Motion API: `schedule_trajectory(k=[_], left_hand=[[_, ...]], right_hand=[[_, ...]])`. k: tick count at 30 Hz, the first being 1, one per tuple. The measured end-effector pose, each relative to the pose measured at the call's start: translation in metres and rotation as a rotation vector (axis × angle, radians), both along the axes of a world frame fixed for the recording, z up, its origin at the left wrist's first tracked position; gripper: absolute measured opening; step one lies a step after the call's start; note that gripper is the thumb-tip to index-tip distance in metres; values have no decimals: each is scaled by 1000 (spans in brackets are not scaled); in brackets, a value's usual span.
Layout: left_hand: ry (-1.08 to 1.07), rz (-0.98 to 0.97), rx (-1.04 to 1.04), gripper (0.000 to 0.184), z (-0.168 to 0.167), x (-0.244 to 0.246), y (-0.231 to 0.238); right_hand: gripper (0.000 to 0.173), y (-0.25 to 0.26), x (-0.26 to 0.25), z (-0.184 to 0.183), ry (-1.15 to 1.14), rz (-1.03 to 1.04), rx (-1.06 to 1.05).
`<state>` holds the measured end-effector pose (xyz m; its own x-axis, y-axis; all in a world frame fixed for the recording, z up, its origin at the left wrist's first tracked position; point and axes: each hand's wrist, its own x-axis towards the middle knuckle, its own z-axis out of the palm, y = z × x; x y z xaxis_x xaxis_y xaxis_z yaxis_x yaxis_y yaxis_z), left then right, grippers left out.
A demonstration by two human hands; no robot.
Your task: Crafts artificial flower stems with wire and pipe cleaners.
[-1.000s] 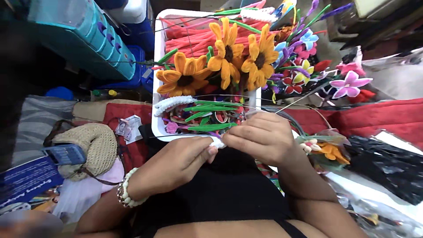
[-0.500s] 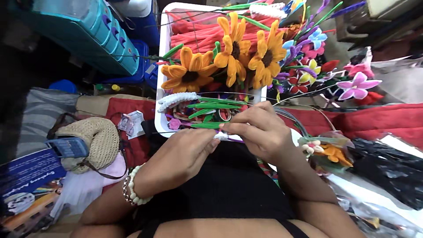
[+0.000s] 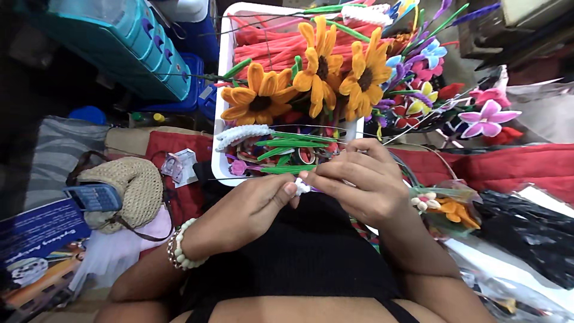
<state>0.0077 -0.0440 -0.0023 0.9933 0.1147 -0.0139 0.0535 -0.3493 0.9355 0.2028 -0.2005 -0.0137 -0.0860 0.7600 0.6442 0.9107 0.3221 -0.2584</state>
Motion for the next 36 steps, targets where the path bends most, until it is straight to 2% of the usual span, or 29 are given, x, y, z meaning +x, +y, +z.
schedule_trajectory(k=[3, 8, 12, 18, 29, 36], left_hand=[[-33, -48, -56, 34, -3, 2, 3], [-84, -112, 107, 34, -5, 2, 3], [-119, -97, 157, 35, -3, 3, 2], [-103, -65, 96, 35, -2, 4, 2], [-129, -42, 126, 35, -2, 4, 2], [-133, 12, 257, 35, -2, 4, 0]], right_hand=[[19, 1, 0, 1, -10, 6, -6], [17, 2, 3, 5, 2, 36, -22], [17, 2, 3, 3, 53, 56, -8], [16, 2, 3, 3, 69, 44, -8], [14, 0, 3, 6, 62, 2, 13], [16, 0, 1, 7, 134, -14, -62]])
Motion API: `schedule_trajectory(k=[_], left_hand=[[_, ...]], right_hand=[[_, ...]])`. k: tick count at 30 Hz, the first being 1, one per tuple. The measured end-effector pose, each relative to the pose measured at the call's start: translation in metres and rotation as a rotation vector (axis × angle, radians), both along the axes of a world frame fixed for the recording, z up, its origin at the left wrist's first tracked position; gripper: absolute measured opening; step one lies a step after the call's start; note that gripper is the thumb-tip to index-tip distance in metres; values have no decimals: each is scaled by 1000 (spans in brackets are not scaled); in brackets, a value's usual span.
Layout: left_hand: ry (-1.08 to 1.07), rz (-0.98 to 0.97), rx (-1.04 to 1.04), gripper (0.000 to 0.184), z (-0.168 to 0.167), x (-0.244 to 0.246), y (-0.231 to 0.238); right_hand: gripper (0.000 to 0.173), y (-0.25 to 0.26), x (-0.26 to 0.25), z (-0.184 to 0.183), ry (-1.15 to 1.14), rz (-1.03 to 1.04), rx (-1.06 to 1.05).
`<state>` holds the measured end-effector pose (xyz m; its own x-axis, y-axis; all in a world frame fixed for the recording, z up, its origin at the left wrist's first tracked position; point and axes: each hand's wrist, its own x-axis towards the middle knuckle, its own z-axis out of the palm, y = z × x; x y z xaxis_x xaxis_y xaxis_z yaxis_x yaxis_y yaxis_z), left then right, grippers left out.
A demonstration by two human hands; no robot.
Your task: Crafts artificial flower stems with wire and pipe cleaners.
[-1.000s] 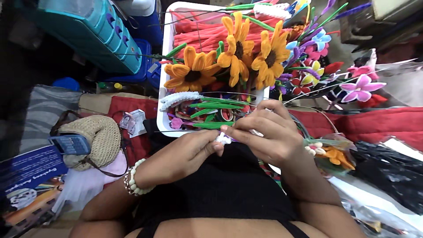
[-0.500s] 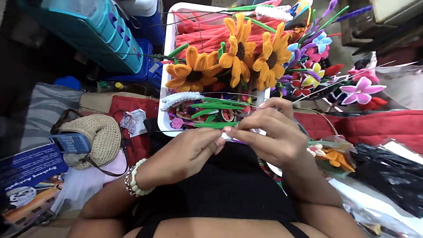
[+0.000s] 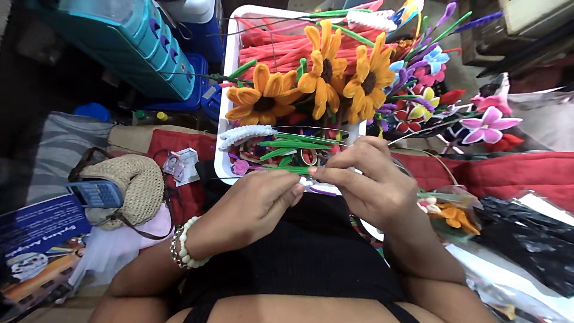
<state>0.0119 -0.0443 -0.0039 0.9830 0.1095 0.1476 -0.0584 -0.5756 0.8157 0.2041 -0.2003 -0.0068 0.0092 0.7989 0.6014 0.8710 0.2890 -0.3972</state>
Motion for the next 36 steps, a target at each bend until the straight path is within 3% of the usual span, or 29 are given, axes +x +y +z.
schedule_trajectory(k=[8, 16, 28, 36], left_hand=[[9, -17, -55, 36, -1, 1, 0], [-42, 90, 246, 35, 0, 0, -7], [1, 89, 231, 41, 2, -2, -5], [-56, 210, 399, 35, 3, -4, -13]], right_hand=[[12, 0, -3, -4, 1, 23, 59], [21, 0, -6, -5, -16, 32, 5], [14, 0, -9, -10, -155, -20, 112], [13, 2, -9, -10, -137, -49, 100]])
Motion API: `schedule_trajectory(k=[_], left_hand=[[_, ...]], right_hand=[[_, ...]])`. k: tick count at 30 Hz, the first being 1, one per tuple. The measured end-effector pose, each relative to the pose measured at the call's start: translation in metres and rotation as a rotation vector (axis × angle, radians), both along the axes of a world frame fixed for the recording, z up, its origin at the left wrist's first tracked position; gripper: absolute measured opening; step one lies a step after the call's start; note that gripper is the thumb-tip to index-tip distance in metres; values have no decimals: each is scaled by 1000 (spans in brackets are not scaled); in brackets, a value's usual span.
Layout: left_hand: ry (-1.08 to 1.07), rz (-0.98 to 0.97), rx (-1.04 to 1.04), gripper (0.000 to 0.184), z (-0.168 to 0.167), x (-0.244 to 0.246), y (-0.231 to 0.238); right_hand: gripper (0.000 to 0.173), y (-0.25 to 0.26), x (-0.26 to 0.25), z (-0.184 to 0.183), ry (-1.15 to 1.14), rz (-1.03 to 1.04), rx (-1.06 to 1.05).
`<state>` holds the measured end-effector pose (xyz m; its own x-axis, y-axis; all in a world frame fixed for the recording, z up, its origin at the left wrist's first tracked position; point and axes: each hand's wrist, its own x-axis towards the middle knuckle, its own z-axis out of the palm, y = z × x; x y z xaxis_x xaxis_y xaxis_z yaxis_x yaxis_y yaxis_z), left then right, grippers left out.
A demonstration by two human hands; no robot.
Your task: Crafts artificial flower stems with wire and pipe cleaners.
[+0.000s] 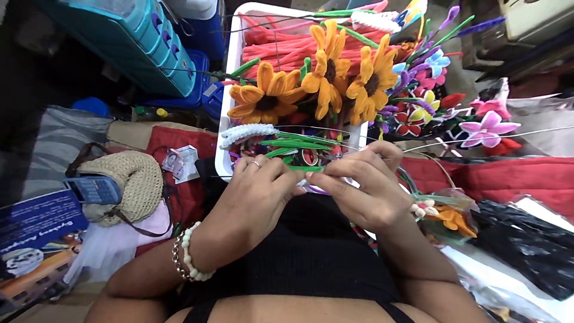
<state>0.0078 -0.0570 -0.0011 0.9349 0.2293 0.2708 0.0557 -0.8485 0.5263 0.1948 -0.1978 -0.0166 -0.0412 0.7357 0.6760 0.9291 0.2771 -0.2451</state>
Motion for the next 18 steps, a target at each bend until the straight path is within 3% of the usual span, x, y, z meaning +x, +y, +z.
schedule_trajectory(k=[4, 13, 16, 18], left_hand=[[74, -64, -155, 39, -3, 1, 3], [134, -280, -851, 34, -8, 9, 21], [133, -302, -901, 35, -8, 9, 22], [119, -300, -797, 37, -7, 7, 22]], right_hand=[[14, 2, 1, 2, 33, 26, -49], [13, 7, 8, 1, -48, 94, -25], [11, 7, 9, -2, -29, 95, -12], [12, 7, 9, -4, -15, 87, -22]])
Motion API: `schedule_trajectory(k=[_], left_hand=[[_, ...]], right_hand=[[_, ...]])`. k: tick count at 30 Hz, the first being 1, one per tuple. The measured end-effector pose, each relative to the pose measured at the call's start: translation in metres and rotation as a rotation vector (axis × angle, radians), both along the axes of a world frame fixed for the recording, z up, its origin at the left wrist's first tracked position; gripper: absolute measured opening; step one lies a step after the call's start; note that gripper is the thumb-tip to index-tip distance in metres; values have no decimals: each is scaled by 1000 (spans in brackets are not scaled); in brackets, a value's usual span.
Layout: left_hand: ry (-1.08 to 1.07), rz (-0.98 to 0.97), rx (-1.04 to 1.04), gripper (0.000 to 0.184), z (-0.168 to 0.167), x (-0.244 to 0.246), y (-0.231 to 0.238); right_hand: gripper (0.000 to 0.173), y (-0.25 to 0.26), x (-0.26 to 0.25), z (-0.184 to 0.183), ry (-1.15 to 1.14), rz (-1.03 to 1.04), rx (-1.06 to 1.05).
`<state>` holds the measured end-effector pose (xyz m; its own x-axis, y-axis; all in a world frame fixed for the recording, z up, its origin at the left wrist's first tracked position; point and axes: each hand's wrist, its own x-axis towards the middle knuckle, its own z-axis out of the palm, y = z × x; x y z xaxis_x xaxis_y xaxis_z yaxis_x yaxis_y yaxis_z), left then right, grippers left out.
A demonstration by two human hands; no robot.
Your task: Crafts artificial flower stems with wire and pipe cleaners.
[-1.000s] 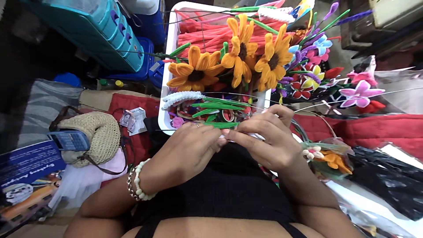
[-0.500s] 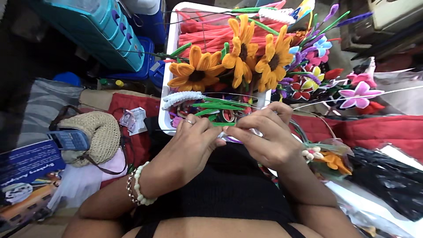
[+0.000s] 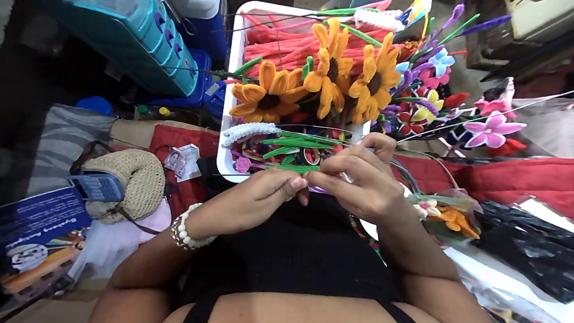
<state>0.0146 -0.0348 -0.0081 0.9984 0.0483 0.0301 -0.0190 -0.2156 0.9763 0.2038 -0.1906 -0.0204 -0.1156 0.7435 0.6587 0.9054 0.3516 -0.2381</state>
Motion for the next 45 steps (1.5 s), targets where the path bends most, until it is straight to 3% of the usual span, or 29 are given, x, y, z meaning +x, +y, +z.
schedule_trajectory(k=[3, 6, 9, 18, 21, 27, 33, 38, 45], left_hand=[[-29, 65, 395, 49, 4, -7, -3], [-67, 195, 670, 42, 5, -10, -11], [-95, 253, 763, 35, 4, -8, -14], [-111, 268, 1008, 36, 1, -4, -22], [-114, 279, 936, 34, -3, -3, -21], [-118, 225, 448, 33, -4, -1, -13], [-118, 254, 402, 32, -5, 3, -14], [-110, 273, 458, 31, -6, 3, -14], [-95, 260, 530, 30, -7, 3, -15]], right_hand=[[12, 0, 1, -1, 19, -38, -11], [12, 0, 1, 0, 32, -55, -11], [12, 1, -1, 2, 27, -50, -15], [12, 3, -2, 4, 64, -57, -46], [14, 5, -3, 4, 65, -61, -43], [15, 6, -1, 6, 85, -52, 22], [20, 5, 0, 9, 59, -78, 38], [24, 3, 3, 14, 35, -88, -98], [19, 4, -1, 12, -14, -43, -102]])
